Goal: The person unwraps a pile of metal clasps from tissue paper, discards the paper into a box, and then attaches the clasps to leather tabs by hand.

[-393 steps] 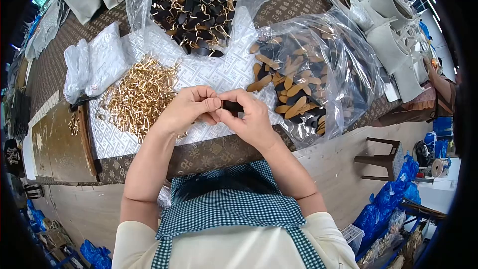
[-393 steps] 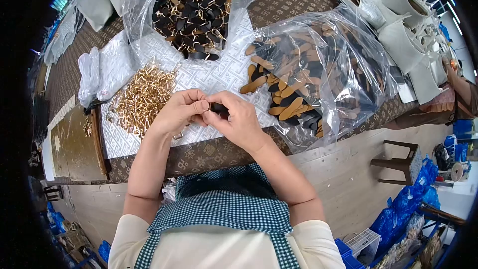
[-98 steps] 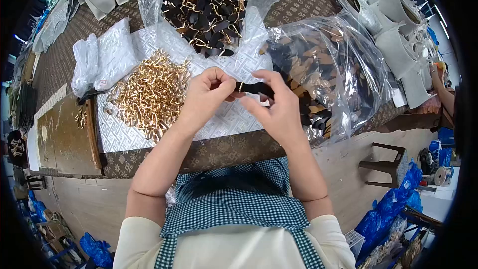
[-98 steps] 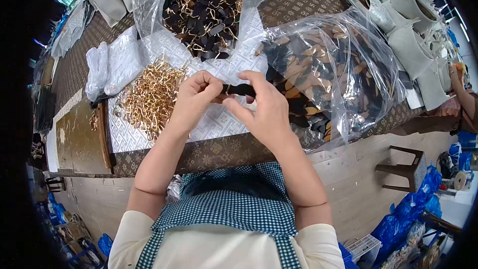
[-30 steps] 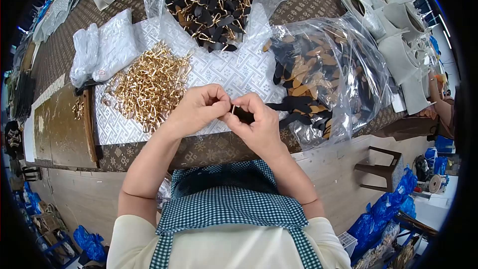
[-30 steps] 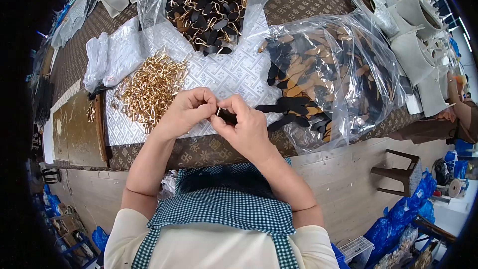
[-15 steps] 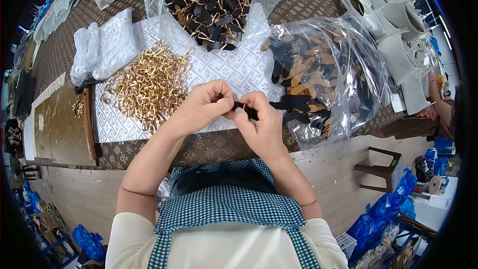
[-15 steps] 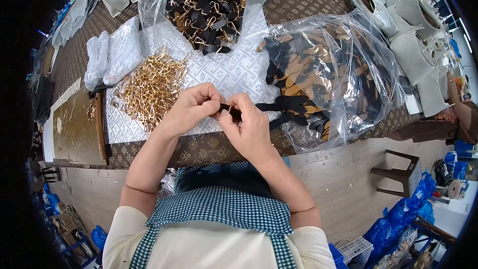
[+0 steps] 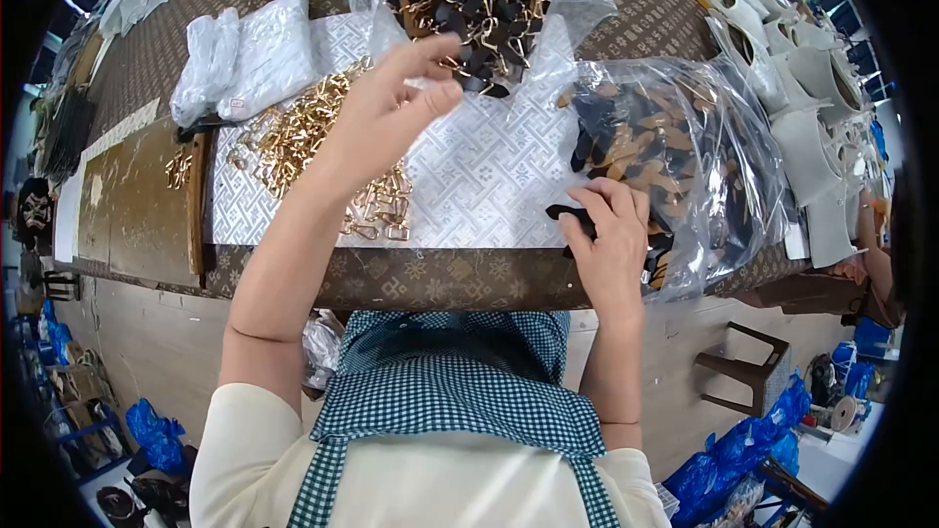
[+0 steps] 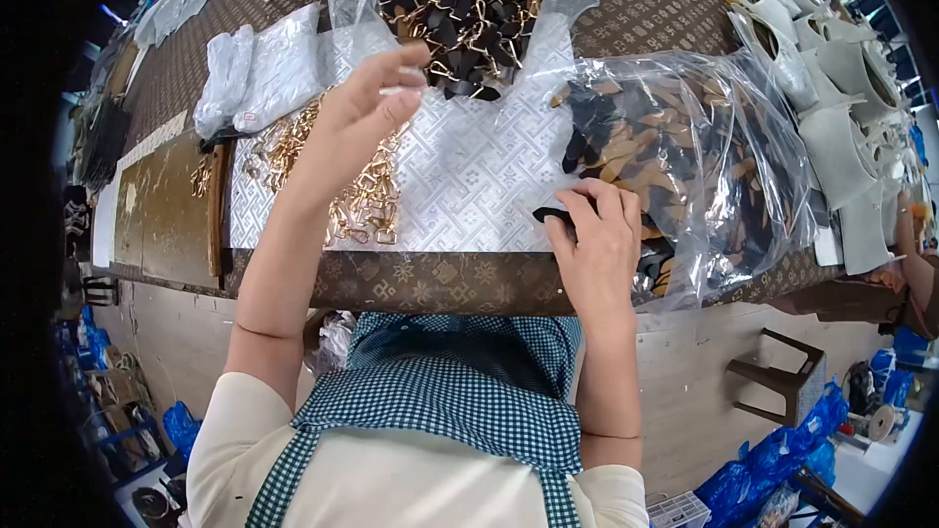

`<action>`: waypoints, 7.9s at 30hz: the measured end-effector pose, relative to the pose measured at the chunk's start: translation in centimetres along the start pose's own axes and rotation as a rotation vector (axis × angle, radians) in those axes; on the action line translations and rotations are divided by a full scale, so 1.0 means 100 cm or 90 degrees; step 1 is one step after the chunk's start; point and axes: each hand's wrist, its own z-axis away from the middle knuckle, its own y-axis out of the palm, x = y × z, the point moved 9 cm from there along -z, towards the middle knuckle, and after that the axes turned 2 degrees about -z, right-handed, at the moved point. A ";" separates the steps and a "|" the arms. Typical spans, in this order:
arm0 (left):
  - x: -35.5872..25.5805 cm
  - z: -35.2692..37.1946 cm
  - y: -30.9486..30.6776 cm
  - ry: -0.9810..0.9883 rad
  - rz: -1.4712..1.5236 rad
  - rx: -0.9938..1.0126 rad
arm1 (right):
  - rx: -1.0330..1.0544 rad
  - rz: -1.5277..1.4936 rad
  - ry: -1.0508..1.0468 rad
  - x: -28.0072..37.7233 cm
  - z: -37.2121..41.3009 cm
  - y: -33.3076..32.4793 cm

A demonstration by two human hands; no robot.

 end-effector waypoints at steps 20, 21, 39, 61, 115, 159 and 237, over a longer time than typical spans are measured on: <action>0.042 0.078 0.022 -0.150 -0.184 0.014 | 0.065 -0.386 0.096 0.032 0.001 0.050; 0.046 0.075 0.027 -0.182 -0.082 0.015 | 0.073 -0.400 0.099 0.034 0.001 0.052; 0.050 0.058 0.087 -0.248 0.434 0.109 | 0.037 -0.441 0.154 0.023 -0.002 0.054; 0.053 0.068 0.098 -0.264 0.341 0.192 | 0.033 -0.383 0.110 0.029 0.005 0.049; 0.005 -0.048 0.165 0.288 -0.323 0.146 | -0.463 0.087 0.189 -0.203 -0.001 -0.106; 0.041 0.153 -0.046 0.013 -0.496 -0.083 | -0.009 -0.201 0.221 -0.026 0.018 0.022; 0.032 0.092 -0.002 -0.066 -0.459 -0.024 | 0.021 -0.027 -0.064 -0.013 -0.062 0.046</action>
